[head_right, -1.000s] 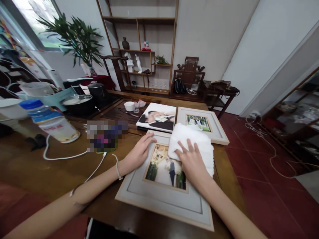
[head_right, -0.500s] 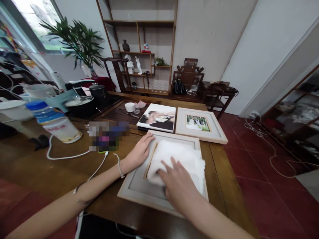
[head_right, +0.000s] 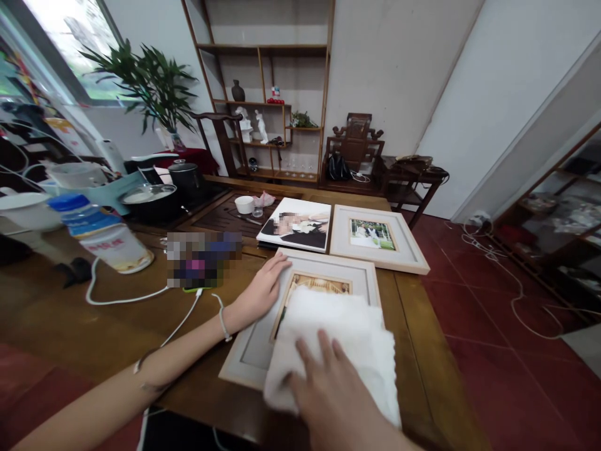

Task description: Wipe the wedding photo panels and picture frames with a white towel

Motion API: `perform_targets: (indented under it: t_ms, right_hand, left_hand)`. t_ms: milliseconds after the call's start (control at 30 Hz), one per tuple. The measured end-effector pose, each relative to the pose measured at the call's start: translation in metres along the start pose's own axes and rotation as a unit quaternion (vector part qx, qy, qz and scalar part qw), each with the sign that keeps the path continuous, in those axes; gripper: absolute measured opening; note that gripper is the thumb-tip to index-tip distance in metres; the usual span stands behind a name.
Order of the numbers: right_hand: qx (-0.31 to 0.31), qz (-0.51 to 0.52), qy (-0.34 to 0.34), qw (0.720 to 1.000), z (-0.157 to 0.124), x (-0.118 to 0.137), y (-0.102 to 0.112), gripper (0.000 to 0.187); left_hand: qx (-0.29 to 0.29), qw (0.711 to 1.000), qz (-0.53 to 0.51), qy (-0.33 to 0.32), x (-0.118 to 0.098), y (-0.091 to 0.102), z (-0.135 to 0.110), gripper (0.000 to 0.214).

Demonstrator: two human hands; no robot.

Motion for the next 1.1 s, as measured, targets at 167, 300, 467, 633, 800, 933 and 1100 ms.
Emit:
perform_targets:
  t_ms: [167,300,467,633,800,933,1100]
  right_hand:
    - [0.006,0.066,0.066,0.996,-0.008,0.005,0.009,0.033]
    - [0.012,0.062,0.0,0.998,0.02,-0.031,0.016,0.055]
    - [-0.13,-0.036,-0.104,0.985,0.037,-0.082,0.018,0.054]
    - [-0.092,-0.071,-0.098,0.988,0.041,-0.073,0.015,0.043]
    - [0.001,-0.016,-0.049,0.999,0.025,-0.026,0.002,0.039]
    - [-0.006,0.055,0.083,0.995,-0.007,-0.003,0.013,0.03]
    - [-0.123,0.062,0.013,0.99,-0.01,-0.034,0.049,0.045]
  left_hand:
    - [0.013,1.0,0.0,0.007,0.0,0.001,0.0,0.054]
    - [0.028,0.999,0.018,-0.009,0.001,0.004,0.003,0.054]
    - [0.032,0.999,0.013,-0.014,0.0,0.005,0.003,0.059]
    - [0.031,0.999,0.007,-0.001,-0.003,0.006,0.003,0.058]
    - [0.023,1.0,0.005,0.004,-0.005,0.007,0.002,0.058]
    - [0.033,0.999,0.012,0.015,-0.004,0.006,0.001,0.056]
    - [0.027,0.999,0.025,0.001,-0.005,0.007,0.002,0.05]
Point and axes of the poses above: each hand's wrist, its own z-axis towards the middle knuckle, its own y-axis out of the back of the hand, x = y × z, the point moved 1 cm from there along z, towards the middle knuckle, and after that the axes turned 8 degrees about x, right-handed, at the moved point
